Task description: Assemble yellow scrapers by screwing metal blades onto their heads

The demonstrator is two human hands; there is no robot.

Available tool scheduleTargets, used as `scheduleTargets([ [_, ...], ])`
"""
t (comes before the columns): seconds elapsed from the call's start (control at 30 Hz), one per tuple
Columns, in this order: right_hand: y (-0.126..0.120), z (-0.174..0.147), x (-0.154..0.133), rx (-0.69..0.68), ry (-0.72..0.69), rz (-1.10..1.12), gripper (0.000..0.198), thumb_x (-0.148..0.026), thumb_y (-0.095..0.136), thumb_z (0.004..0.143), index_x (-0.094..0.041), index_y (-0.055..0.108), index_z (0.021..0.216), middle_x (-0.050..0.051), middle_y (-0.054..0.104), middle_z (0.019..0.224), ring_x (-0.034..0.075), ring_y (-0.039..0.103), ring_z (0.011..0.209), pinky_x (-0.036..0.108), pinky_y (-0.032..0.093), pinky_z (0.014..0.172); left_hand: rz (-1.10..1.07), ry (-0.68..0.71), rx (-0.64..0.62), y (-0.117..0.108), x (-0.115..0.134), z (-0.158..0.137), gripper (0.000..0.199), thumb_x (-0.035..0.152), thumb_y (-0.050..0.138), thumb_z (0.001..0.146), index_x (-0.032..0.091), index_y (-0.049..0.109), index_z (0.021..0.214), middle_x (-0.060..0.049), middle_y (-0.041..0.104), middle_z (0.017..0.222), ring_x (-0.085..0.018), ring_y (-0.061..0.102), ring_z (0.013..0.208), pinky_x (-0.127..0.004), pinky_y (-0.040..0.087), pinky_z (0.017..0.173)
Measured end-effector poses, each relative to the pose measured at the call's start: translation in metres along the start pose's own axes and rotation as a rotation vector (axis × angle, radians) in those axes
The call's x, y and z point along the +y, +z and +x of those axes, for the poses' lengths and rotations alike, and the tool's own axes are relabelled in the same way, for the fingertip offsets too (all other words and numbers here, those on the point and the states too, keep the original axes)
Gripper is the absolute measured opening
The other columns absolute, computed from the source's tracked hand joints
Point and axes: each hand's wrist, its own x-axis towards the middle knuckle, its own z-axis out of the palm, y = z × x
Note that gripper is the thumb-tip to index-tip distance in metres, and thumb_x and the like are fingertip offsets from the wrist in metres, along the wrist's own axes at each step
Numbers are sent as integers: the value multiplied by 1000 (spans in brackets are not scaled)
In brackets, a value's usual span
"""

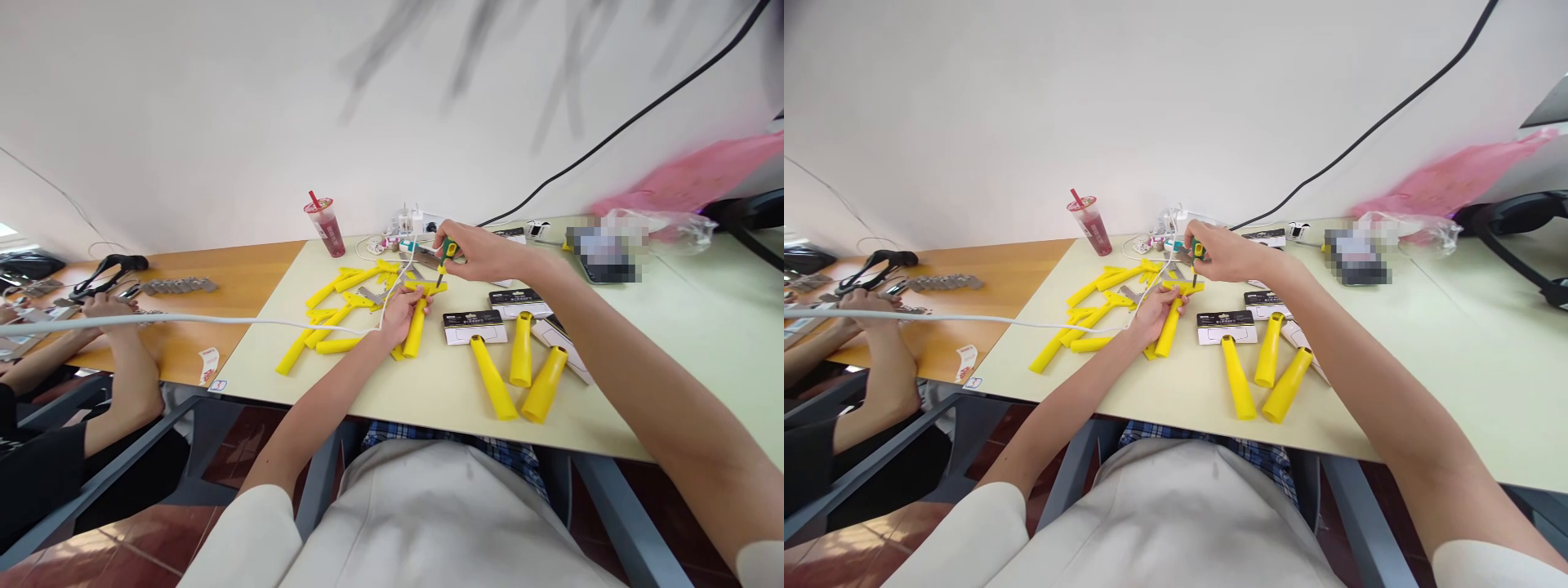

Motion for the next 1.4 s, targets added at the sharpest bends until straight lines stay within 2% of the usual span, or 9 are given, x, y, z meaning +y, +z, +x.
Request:
scheduleTargets([
  [0.07,1,1,0,2,1,43,30,-33,69,85,-28,58,112,9,79,112,31,69,90,42,49,78,1,6,-9,0,0,0,26,7,74,93,19,51,91,-4,65,90,-12,64,74,-24,45,60],
  [0.17,2,4,0,12,14,13,23,-41,69,90,-29,57,105,5,78,95,27,68,80,38,46,75,3,14,-16,-1,-2,1,23,7,71,95,19,51,91,-4,65,90,-12,65,73,-24,45,59],
  [0.3,-1,2,-1,15,71,-90,31,-54,69,92,-28,54,102,5,73,86,26,63,73,36,41,72,22,16,-27,-1,-5,1,21,8,69,96,19,51,92,-5,65,91,-13,66,74,-25,46,58],
  [0.5,-10,-3,-3,-69,114,-3,29,-30,70,86,-28,51,108,9,77,108,26,69,88,35,46,76,15,4,-13,-2,-2,2,29,8,77,91,20,51,92,-4,65,91,-13,64,75,-24,45,60],
  [0.6,-11,-2,-3,-71,89,33,27,-29,67,86,-28,55,111,8,79,111,26,71,92,35,48,79,7,-3,-19,-2,0,1,28,8,76,92,20,50,92,-4,65,92,-12,63,74,-25,45,60],
  [0.73,-10,1,-5,-53,82,8,25,-41,69,89,-27,58,108,6,79,100,26,72,87,36,49,79,8,9,-15,-1,-1,1,26,7,73,94,19,50,91,-4,65,91,-12,64,73,-24,45,59],
  [0.9,-12,0,-4,-68,116,-46,36,-56,74,90,-28,60,107,4,78,84,28,73,82,36,49,78,13,15,-28,-2,-4,2,29,9,77,90,19,51,91,-4,65,91,-13,65,74,-24,46,59],
  [1.17,-7,0,6,-45,161,-224,47,-66,67,97,-27,61,123,7,81,86,32,72,86,36,44,75,20,13,-8,-1,-1,2,25,9,75,93,19,52,92,-5,66,90,-13,64,73,-24,47,59],
  [1.4,-14,-3,-4,-71,203,-397,48,-74,66,95,-27,66,107,6,76,84,27,67,79,33,35,65,29,17,23,1,1,0,23,6,71,95,19,53,91,-5,66,89,-14,67,75,-24,47,58],
])
